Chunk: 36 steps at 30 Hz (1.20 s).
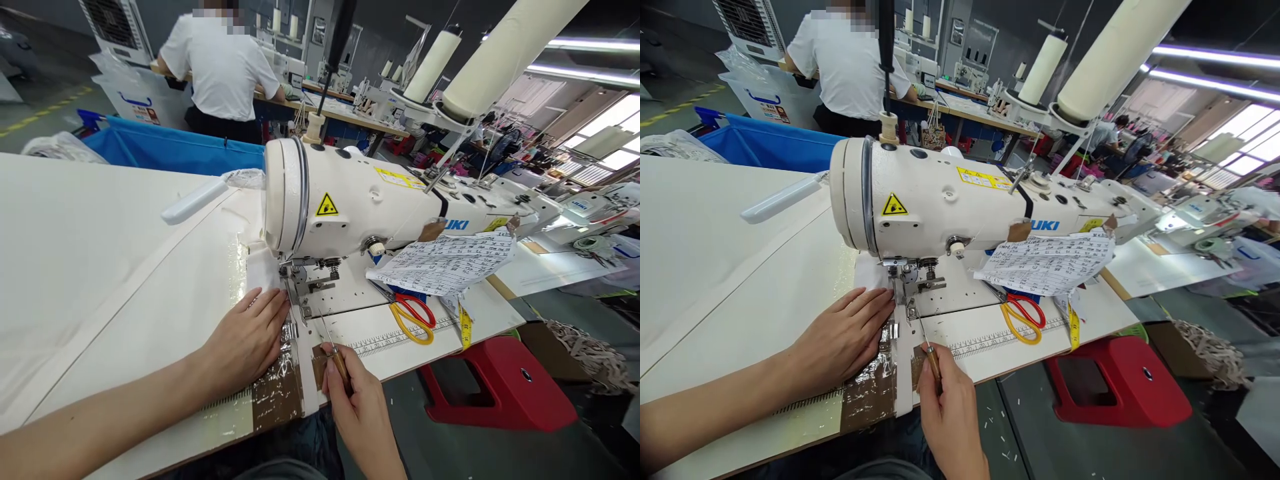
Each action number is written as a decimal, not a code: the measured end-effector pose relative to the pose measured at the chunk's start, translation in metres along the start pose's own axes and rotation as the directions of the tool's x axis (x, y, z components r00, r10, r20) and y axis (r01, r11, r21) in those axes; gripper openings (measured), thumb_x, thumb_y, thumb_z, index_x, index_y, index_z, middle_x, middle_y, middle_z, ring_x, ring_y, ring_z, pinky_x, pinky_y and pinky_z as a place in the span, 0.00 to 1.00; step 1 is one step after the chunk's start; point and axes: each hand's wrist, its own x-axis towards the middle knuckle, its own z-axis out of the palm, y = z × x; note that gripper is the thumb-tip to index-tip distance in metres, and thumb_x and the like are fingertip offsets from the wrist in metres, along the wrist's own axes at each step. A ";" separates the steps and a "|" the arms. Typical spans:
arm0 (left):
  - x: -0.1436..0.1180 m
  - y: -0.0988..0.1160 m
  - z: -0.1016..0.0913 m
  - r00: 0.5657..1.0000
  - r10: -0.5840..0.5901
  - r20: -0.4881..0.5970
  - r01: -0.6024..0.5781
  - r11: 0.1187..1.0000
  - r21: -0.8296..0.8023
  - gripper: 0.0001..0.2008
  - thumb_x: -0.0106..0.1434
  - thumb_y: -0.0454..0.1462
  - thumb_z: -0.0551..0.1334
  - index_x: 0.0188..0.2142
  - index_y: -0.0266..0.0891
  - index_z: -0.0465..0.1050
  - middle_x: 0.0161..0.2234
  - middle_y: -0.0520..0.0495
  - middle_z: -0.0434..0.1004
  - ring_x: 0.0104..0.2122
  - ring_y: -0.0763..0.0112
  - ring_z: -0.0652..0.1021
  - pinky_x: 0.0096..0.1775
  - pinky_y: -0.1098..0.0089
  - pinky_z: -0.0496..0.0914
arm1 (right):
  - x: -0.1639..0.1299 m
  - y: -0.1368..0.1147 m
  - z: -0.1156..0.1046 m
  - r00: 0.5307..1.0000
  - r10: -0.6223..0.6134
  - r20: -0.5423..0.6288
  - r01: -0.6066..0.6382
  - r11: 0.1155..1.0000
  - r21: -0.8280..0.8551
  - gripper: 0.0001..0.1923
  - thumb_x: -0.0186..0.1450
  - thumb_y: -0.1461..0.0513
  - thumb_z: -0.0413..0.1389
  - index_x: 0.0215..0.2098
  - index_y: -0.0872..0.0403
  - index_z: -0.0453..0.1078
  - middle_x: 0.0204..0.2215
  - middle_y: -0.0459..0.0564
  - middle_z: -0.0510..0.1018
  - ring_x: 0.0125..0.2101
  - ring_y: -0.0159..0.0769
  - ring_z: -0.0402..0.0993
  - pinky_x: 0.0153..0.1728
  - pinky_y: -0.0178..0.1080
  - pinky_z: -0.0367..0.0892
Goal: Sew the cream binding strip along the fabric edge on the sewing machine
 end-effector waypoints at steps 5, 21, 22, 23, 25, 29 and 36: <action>0.001 -0.003 0.004 1.000 -0.014 -0.006 0.014 1.000 -0.001 0.21 0.67 0.34 0.51 0.56 0.25 0.69 0.57 0.32 0.70 0.58 0.51 0.68 0.59 0.53 0.59 | 0.000 -0.002 0.002 1.000 0.026 -0.015 -0.025 1.000 0.011 0.18 0.71 0.53 0.45 0.48 0.55 0.70 0.20 0.45 0.73 0.22 0.33 0.71 0.25 0.31 0.67; 0.016 -0.019 0.003 0.995 -0.097 -0.011 0.095 0.987 -0.126 0.15 0.64 0.31 0.53 0.48 0.27 0.72 0.48 0.32 0.72 0.48 0.52 0.73 0.47 0.56 0.71 | 0.039 -0.020 0.036 0.907 -0.419 0.039 0.418 0.887 -0.197 0.14 0.69 0.65 0.43 0.48 0.57 0.67 0.36 0.54 0.76 0.34 0.36 0.75 0.33 0.34 0.69; 0.016 -0.019 0.004 0.996 -0.093 -0.016 0.090 0.988 -0.129 0.15 0.65 0.31 0.53 0.48 0.26 0.72 0.48 0.32 0.72 0.48 0.52 0.73 0.47 0.56 0.71 | 0.041 -0.021 0.039 0.900 -0.432 0.055 0.432 0.868 -0.246 0.15 0.69 0.65 0.43 0.48 0.58 0.67 0.35 0.54 0.77 0.35 0.37 0.76 0.33 0.35 0.69; 0.015 -0.020 0.004 0.996 -0.088 -0.022 0.085 0.988 -0.132 0.16 0.65 0.31 0.53 0.48 0.25 0.72 0.48 0.31 0.72 0.48 0.52 0.73 0.47 0.56 0.71 | 0.043 -0.021 0.041 0.897 -0.437 0.069 0.436 0.851 -0.292 0.15 0.69 0.66 0.43 0.48 0.58 0.68 0.34 0.54 0.77 0.34 0.37 0.76 0.32 0.35 0.68; 0.014 -0.020 0.005 0.996 -0.082 -0.033 0.077 0.987 -0.138 0.16 0.64 0.30 0.52 0.48 0.25 0.71 0.48 0.31 0.72 0.47 0.52 0.73 0.47 0.56 0.71 | 0.046 -0.023 0.044 0.897 -0.435 0.085 0.434 0.823 -0.368 0.16 0.69 0.66 0.43 0.48 0.59 0.68 0.33 0.53 0.77 0.32 0.37 0.76 0.29 0.34 0.67; 0.014 -0.022 0.006 0.996 -0.076 -0.045 0.070 0.988 -0.135 0.16 0.63 0.29 0.52 0.49 0.26 0.72 0.48 0.32 0.73 0.48 0.52 0.73 0.47 0.56 0.72 | 0.048 -0.024 0.048 0.897 -0.432 0.091 0.422 0.777 -0.467 0.16 0.68 0.67 0.43 0.49 0.58 0.68 0.34 0.52 0.77 0.27 0.36 0.74 0.24 0.35 0.63; 0.014 -0.024 0.009 0.994 -0.095 -0.044 0.087 0.982 -0.168 0.18 0.64 0.30 0.52 0.51 0.26 0.70 0.49 0.32 0.72 0.48 0.52 0.73 0.48 0.55 0.72 | 0.047 -0.024 0.052 0.889 -0.444 0.110 0.416 0.685 -0.599 0.14 0.67 0.67 0.47 0.49 0.57 0.68 0.33 0.50 0.77 0.24 0.35 0.74 0.21 0.35 0.62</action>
